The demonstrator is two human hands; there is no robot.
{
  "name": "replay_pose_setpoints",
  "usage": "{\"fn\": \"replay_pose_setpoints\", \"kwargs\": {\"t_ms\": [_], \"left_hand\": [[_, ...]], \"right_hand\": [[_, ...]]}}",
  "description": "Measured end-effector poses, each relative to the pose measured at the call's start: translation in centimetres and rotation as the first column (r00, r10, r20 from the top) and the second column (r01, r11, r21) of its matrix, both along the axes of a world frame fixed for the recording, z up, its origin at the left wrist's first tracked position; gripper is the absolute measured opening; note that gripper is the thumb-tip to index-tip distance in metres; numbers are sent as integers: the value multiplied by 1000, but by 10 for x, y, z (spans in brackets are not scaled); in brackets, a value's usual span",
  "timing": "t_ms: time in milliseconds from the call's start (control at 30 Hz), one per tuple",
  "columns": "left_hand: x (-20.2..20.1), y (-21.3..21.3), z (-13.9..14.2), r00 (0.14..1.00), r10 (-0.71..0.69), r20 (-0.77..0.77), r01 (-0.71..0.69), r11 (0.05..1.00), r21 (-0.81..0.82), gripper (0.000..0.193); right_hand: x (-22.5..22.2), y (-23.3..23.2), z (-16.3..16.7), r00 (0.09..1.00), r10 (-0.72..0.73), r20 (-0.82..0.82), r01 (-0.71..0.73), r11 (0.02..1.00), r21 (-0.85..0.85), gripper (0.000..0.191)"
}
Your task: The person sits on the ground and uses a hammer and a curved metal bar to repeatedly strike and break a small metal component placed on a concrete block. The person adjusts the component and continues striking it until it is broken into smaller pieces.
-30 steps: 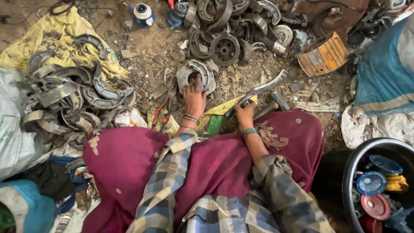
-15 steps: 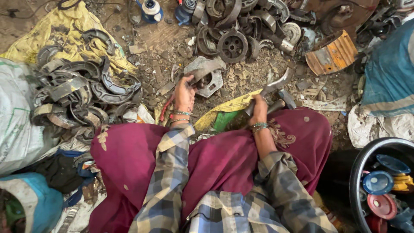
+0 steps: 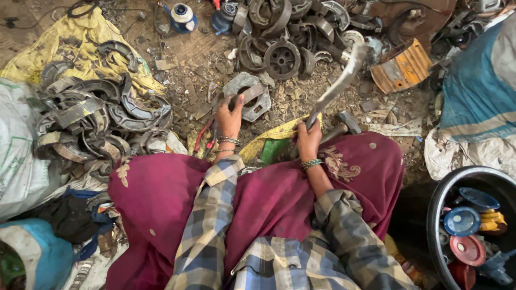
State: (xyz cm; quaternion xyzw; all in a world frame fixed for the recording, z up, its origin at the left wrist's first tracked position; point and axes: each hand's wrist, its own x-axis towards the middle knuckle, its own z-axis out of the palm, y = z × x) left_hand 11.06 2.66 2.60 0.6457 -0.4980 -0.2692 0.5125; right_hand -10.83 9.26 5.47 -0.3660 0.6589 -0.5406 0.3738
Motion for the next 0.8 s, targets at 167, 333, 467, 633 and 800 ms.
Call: {"fn": "replay_pose_setpoints", "kwargs": {"t_ms": [167, 333, 467, 633, 800], "left_hand": [[0, 5, -3, 917, 74, 393, -43, 995, -87, 38], [-10, 7, -3, 810, 31, 585, 34, 994, -100, 35], [-15, 8, 0, 776, -57, 628, 70, 998, 5, 40], [-14, 7, -2, 771, -124, 625, 142, 990, 21, 54], [-10, 3, -8, 854, -156, 495, 132, 988, 84, 46]], "right_hand": [[12, 14, 8, 850, 154, -504, -147, 988, 54, 26], [23, 25, 3, 717, 253, -649, -282, 957, 62, 27], [24, 24, -5, 569, 327, -755, -309, 935, 172, 32], [22, 22, -11, 450, 498, -742, -385, 857, 342, 31], [19, 25, -13, 471, 508, -721, -462, 838, 290, 48]]}}
